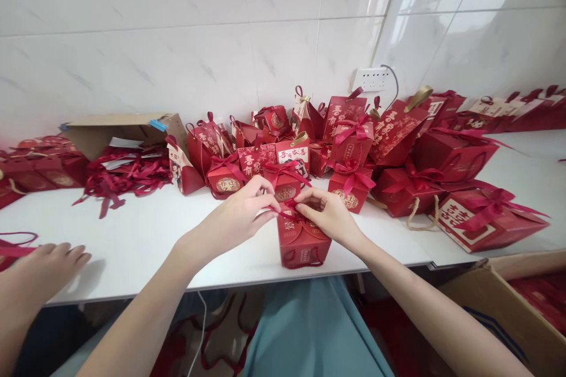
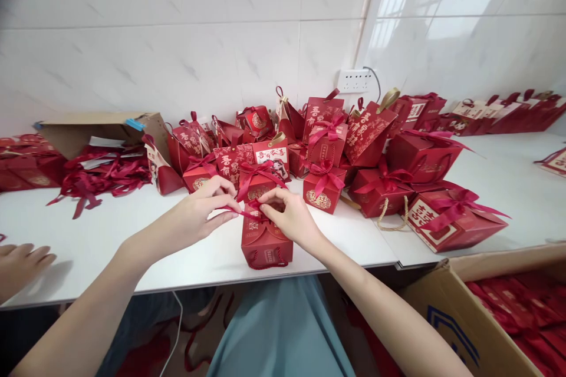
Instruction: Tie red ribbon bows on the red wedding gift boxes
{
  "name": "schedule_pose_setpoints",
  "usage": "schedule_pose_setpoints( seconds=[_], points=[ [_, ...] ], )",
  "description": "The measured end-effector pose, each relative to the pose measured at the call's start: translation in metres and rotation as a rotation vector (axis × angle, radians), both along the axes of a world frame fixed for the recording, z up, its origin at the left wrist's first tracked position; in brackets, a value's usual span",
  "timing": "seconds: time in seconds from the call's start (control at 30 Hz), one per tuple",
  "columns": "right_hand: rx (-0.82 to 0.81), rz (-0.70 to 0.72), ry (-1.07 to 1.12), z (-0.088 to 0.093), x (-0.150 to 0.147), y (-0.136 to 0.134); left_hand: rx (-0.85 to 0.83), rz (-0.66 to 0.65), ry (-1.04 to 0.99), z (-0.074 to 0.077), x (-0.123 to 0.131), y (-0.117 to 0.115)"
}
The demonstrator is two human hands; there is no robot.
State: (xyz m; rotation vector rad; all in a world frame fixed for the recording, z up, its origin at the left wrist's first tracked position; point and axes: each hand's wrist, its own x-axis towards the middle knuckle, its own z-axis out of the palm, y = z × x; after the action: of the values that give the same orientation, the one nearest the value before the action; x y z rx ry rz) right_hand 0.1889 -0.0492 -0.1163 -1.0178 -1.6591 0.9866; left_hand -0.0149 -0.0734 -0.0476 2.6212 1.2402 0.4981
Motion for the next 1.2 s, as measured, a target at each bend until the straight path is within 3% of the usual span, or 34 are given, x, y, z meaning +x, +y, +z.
schedule_pose_setpoints(
  seconds=[0.2, 0.4, 0.5, 0.8, 0.97, 1.2],
  points=[
    [0.068, 0.009, -0.047, 0.003, 0.0, -0.002, -0.035, -0.146, 0.049, 0.012, 0.018, 0.01],
    [-0.067, 0.087, 0.042, 0.004, 0.001, -0.002, 0.036, -0.091, -0.03, 0.012, 0.03, 0.026],
    [-0.057, 0.093, 0.018, 0.005, 0.001, -0.002, -0.062, -0.121, -0.166, 0.005, 0.031, 0.036],
    [0.006, 0.068, -0.068, 0.006, 0.005, -0.004, -0.29, 0.018, -0.419, -0.033, 0.03, 0.053],
    [-0.072, 0.011, 0.101, -0.002, 0.004, -0.002, -0.276, 0.045, -0.454, -0.049, 0.03, 0.052],
    [-0.049, -0.05, 0.148, -0.01, 0.005, 0.0, -0.2, 0.045, -0.363, -0.052, 0.027, 0.04]
  ],
)
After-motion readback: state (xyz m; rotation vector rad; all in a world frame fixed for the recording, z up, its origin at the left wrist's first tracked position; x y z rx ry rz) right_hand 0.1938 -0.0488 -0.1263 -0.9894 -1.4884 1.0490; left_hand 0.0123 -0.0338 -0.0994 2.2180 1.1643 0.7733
